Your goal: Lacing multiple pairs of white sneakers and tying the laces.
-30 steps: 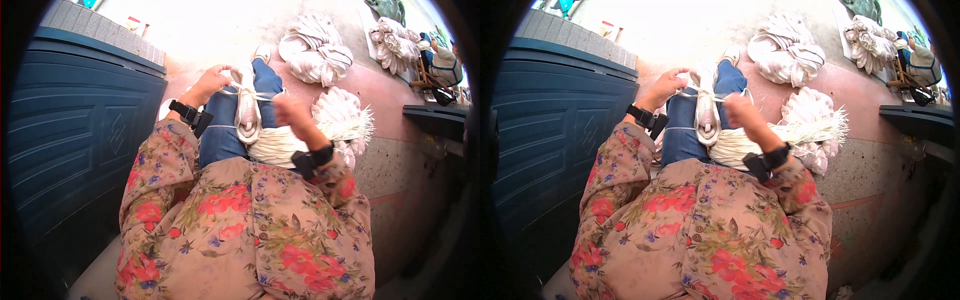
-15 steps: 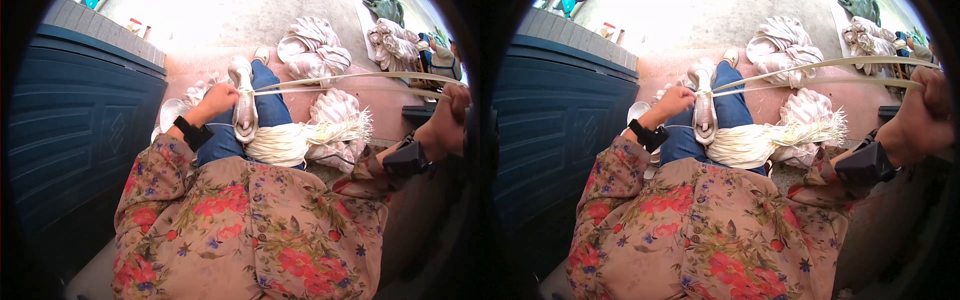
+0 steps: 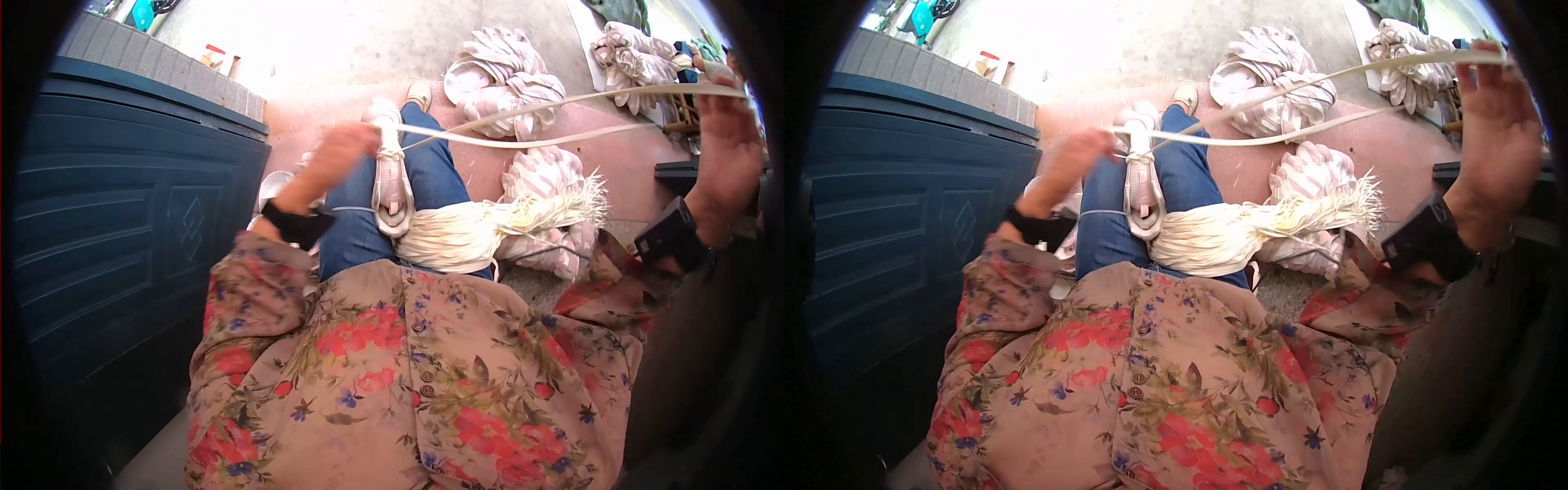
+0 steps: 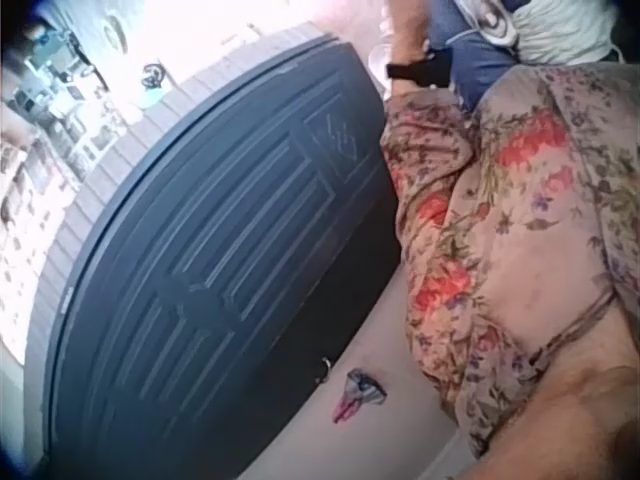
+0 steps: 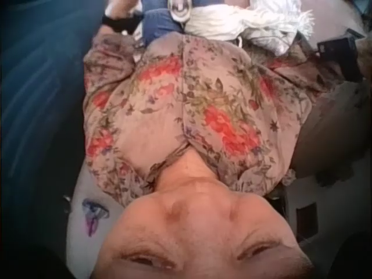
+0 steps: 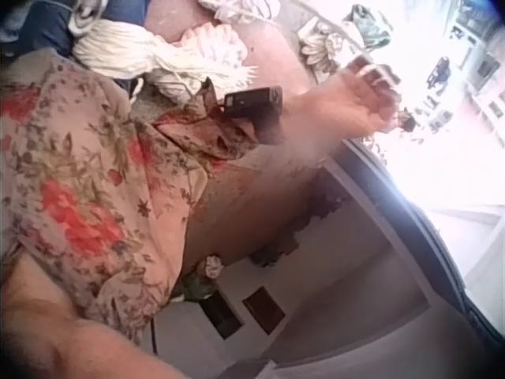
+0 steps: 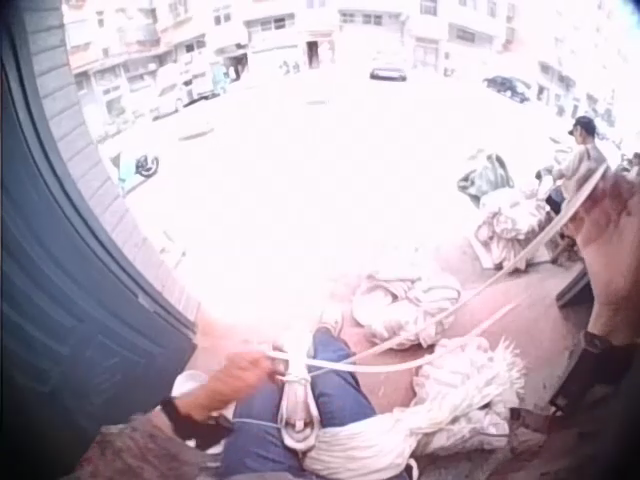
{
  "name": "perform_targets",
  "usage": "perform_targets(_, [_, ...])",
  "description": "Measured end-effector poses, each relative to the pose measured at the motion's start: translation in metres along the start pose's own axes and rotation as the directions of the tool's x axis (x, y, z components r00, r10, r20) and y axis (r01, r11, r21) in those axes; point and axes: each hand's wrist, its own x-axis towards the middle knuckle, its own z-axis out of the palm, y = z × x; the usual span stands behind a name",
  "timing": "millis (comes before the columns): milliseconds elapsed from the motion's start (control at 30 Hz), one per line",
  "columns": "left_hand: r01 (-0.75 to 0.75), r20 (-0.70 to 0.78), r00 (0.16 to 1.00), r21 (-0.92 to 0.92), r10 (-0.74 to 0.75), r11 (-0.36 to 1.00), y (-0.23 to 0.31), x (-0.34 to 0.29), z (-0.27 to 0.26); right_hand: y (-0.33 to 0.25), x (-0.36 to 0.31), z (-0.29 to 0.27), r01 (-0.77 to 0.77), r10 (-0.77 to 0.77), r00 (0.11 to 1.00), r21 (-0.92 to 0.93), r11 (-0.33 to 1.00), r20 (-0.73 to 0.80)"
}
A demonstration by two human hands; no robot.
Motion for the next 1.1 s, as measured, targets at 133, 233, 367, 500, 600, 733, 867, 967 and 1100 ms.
perform_targets(133, [-0.056, -0.241, 0.927, -0.846, -0.287, 0.53, -0.03, -0.019, -0.115, 0.037, 0.078, -0.191, -0.68, 0.627, 0.732, 0.317, 0.661, 0.265])
perform_targets(233, [-0.245, -0.377, 0.836, -0.906, -0.399, 0.344, -0.059, -0.062, -0.203, 0.103, 0.032, -0.227, -0.649, 0.636, 0.711, -0.067, 0.758, 0.301])
perform_targets(367, [-0.138, -0.464, 0.667, -0.846, -0.583, 0.515, -0.082, -0.082, -0.204, 0.165, -0.102, -0.152, -0.3, 0.683, 0.603, -0.676, 0.673, 0.412])
perform_targets(500, [0.226, -0.317, 0.709, -0.744, -0.63, 0.629, -0.082, -0.046, -0.1, 0.219, -0.202, -0.105, -0.238, 0.851, 0.277, -0.826, 0.51, 0.445])
perform_targets(600, [0.337, -0.154, 0.854, -0.562, -0.496, 0.755, -0.091, -0.027, -0.03, 0.252, -0.237, -0.096, -0.103, 0.807, 0.304, -0.825, 0.556, 0.506])
perform_targets(733, [0.467, -0.037, 0.86, -0.346, -0.509, 0.814, -0.067, -0.021, 0.026, 0.257, -0.245, -0.086, 0.058, 0.745, 0.436, -0.842, 0.537, 0.505])
perform_targets(867, [0.39, -0.143, 0.909, -0.048, -0.392, 0.92, -0.076, -0.021, 0.037, 0.256, -0.244, -0.077, 0.203, 0.757, 0.436, -0.873, 0.444, 0.487])
perform_targets(967, [0.285, -0.179, 0.945, 0.042, -0.273, 0.958, -0.071, -0.021, 0.037, 0.254, -0.241, -0.069, 0.252, 0.812, 0.444, -0.923, 0.292, 0.379])
perform_targets(1100, [0.497, -0.116, 0.861, -0.009, -0.495, 0.868, -0.066, -0.027, 0.035, 0.254, -0.241, -0.063, 0.261, 0.808, 0.484, -0.937, 0.233, 0.336])
